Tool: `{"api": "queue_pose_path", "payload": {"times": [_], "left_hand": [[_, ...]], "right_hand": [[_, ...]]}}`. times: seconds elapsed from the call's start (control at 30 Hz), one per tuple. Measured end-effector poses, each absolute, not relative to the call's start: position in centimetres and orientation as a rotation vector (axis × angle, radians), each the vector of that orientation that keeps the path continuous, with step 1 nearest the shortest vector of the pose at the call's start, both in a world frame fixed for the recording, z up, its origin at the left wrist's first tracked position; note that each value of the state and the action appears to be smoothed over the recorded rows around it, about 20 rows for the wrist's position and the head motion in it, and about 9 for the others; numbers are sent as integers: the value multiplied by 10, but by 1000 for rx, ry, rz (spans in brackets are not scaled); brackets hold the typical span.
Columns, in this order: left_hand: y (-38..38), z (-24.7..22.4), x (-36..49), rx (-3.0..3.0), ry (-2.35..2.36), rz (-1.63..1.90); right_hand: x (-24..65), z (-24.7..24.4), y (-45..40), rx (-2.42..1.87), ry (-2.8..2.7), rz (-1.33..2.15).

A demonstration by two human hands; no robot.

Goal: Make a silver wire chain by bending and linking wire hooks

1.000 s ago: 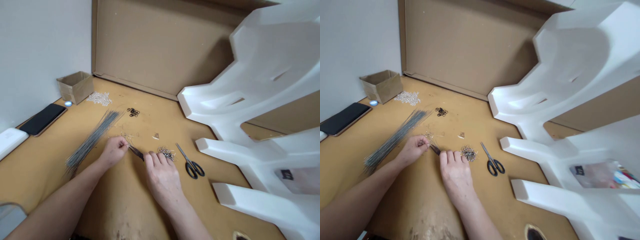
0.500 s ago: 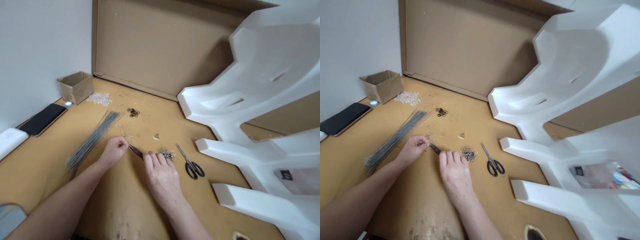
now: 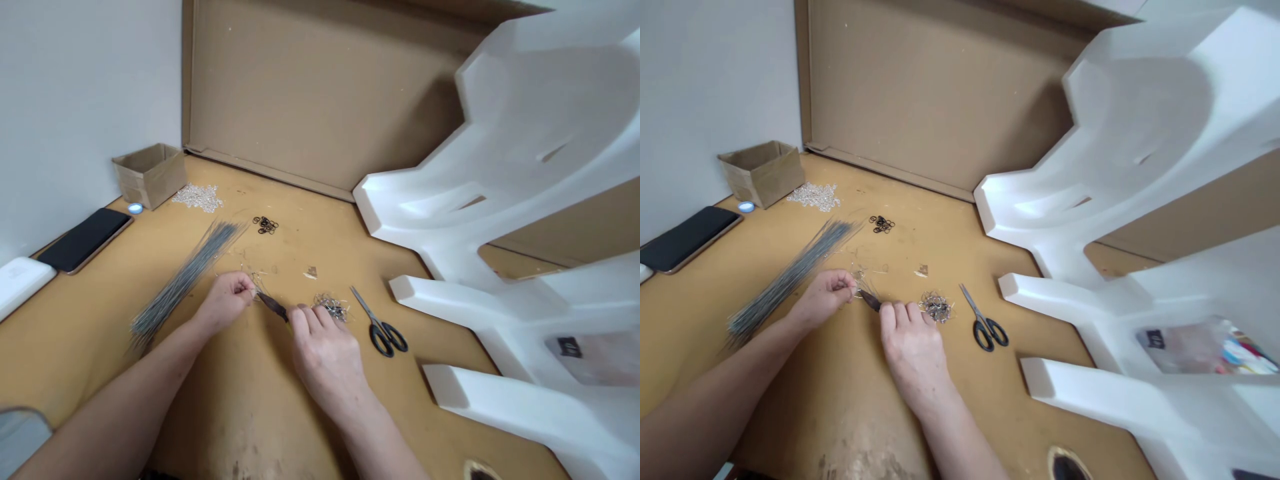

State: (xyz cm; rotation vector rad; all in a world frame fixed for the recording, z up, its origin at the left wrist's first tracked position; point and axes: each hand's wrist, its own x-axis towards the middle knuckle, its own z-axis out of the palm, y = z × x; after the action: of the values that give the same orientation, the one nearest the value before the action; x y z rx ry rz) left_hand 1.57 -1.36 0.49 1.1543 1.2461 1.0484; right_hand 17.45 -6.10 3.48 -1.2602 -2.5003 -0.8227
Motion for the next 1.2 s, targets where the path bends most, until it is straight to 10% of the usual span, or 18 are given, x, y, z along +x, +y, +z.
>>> {"api": "queue_pose_path", "payload": {"times": [1.2], "left_hand": [[-7, 11, 6, 731, 1060, 921]], "right_hand": [[174, 34, -60, -1237, -2462, -806]]}}
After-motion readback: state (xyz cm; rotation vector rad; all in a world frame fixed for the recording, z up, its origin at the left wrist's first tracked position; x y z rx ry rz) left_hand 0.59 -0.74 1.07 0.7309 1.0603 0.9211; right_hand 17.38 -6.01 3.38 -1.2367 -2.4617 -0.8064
